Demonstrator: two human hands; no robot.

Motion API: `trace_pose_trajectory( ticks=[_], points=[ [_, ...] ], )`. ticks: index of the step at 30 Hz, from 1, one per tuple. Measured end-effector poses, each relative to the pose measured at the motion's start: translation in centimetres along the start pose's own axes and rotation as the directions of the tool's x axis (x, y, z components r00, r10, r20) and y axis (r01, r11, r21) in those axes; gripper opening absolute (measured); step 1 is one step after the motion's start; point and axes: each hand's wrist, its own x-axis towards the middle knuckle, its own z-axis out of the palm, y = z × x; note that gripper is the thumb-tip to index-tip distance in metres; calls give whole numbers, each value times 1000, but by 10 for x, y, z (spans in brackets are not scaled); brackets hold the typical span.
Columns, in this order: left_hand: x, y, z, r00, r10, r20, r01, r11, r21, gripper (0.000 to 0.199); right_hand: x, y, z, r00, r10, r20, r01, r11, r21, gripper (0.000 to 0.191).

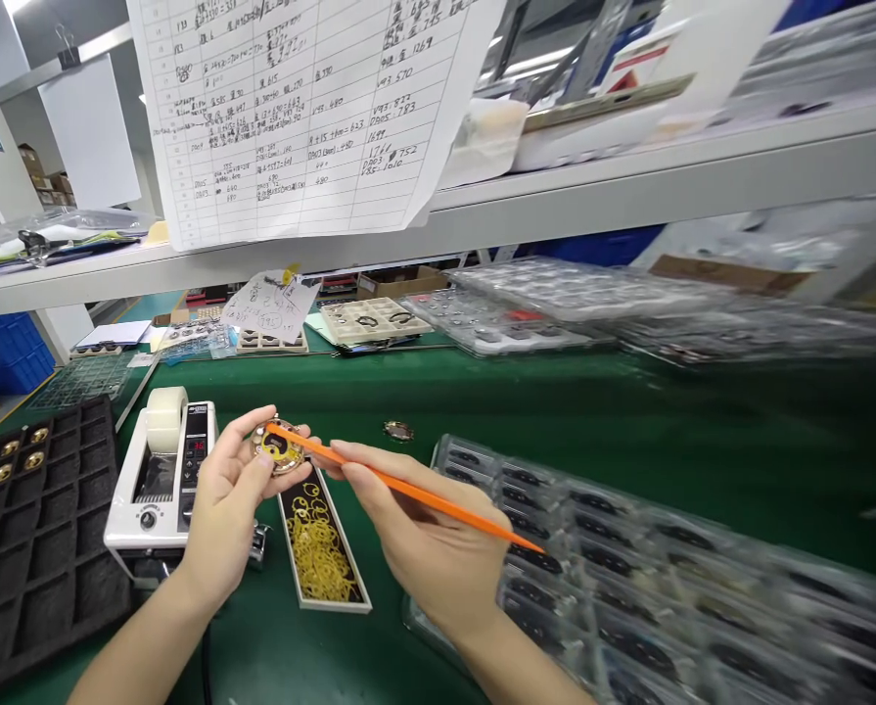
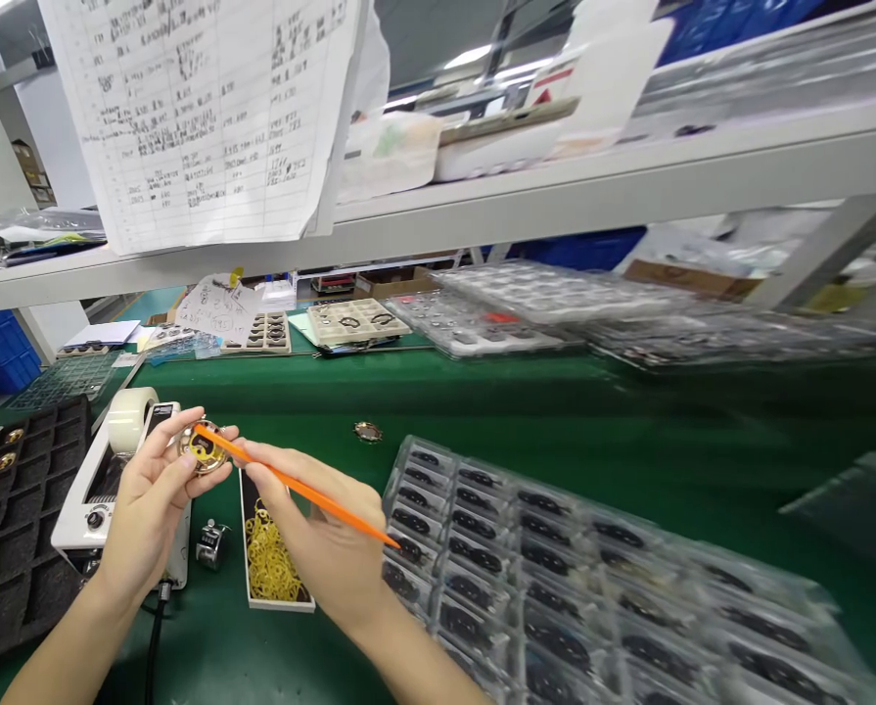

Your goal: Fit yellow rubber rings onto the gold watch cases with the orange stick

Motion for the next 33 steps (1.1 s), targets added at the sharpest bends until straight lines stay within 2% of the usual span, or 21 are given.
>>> trace_pose_trajectory(
  ticks=[2,4,5,7,9,10,11,15,17,22,25,28,30,33],
  points=[
    [0,-3,1,1000,-1,-15,1,1000,-12,30,1,-2,2,999,-50,13,50,998,-40,26],
    [1,-4,2,1000,-15,-27,14,999,-32,31,4,-2,2,977,-188,96,198,975,-102,27],
    [2,-4,1,999,-25,-32,24,999,-41,32,5,-1,2,946,-283,155,304,944,-130,27],
    [4,-3,0,998,-50,-43,48,998,-51,34,8,1,2,846,-464,262,514,841,-170,25],
    [6,-2,-1,995,-75,-58,71,996,-61,35,9,4,2,767,-557,318,628,753,-196,24],
    [8,-2,-2,994,-89,-60,84,994,-68,35,9,5,2,758,-564,327,639,743,-200,24],
    [9,-2,-2,993,-102,-59,98,992,-75,35,9,5,1,772,-547,323,620,759,-198,25],
    [16,-3,-6,986,-154,-61,149,986,-74,34,8,0,-6,907,-377,186,405,904,-141,35],
    [17,-3,-7,982,-174,-71,170,983,-63,37,7,-2,-11,940,-322,110,335,934,-125,41],
    [13,1,-6,987,-148,-62,146,988,-46,35,7,-1,-17,970,-243,30,245,963,-114,43],
    [11,1,-3,993,-110,-44,109,994,-24,31,7,0,-16,994,-109,-25,107,992,-68,34],
    [11,-1,-2,998,-42,-42,43,999,23,26,9,-1,-14,999,7,-53,-7,1000,-16,27],
    [10,-2,-2,999,4,-39,-2,998,58,24,9,-3,-14,998,22,-52,-22,1000,-10,24],
    [8,-3,-2,998,46,-38,-42,994,106,18,9,-4,-15,999,-20,-24,19,999,-43,24]
  ],
)
